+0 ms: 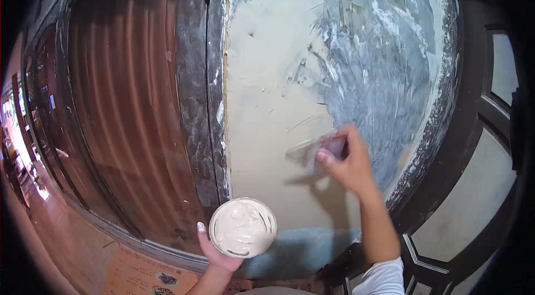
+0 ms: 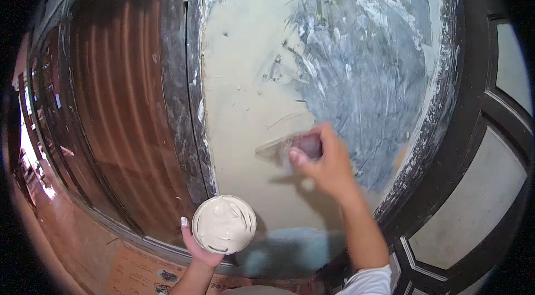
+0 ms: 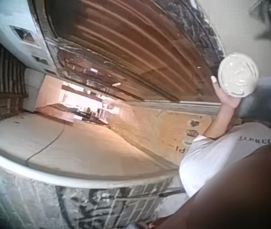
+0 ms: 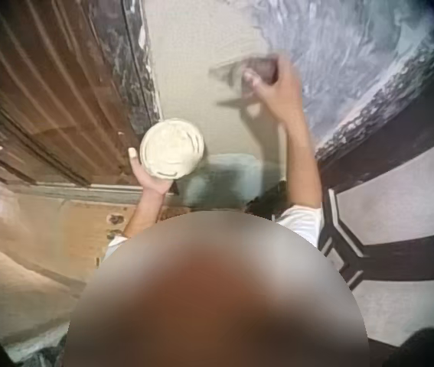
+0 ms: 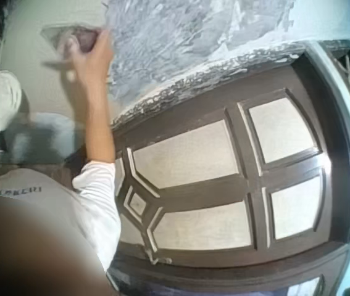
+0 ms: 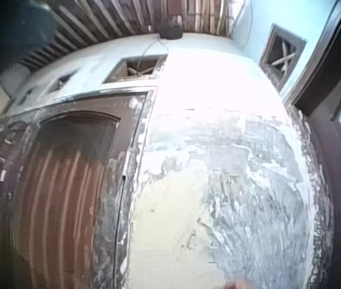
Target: The person applies and smooths wall putty onto a wall surface using a putty scraper.
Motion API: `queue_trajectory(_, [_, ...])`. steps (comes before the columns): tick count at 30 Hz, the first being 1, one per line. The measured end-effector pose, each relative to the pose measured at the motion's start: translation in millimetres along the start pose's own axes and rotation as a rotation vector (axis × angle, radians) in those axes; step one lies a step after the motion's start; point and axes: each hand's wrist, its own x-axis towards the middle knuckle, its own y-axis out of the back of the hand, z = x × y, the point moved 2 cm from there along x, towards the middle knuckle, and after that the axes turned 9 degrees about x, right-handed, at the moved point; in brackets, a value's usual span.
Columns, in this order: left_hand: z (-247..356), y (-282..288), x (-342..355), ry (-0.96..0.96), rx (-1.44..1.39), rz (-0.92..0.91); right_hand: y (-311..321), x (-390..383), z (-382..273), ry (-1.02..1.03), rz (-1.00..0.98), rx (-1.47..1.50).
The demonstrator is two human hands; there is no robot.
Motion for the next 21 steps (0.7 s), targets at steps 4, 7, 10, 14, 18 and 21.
queue_trajectory(4, [7, 9, -3, 0.014, -0.004, -0.021, 6, 92, -57, 0.219, 0.069, -0.138])
queue_trajectory(7, [10, 6, 4, 0.010, 0.021, -0.053, 1, 154, -84, 0.338, 0.087, -0.263])
queue_trajectory(10, [15, 18, 1, 0.069, 0.045, -0.036, -14, 199, -112, 0.350, 0.079, -0.473])
queue_trajectory(14, [23, 38, 0, 0.097, 0.020, 0.028, -33, 236, -132, 0.394, 0.088, -0.731])
queue_trajectory(18, [37, 42, 1, 0.079, 0.001, 0.040, -40, 257, -133, 0.412, 0.108, -0.818])
queue_trajectory(21, [43, 52, 5, 0.066, 0.082, 0.027, -27, 263, -142, 0.439, 0.210, -0.769])
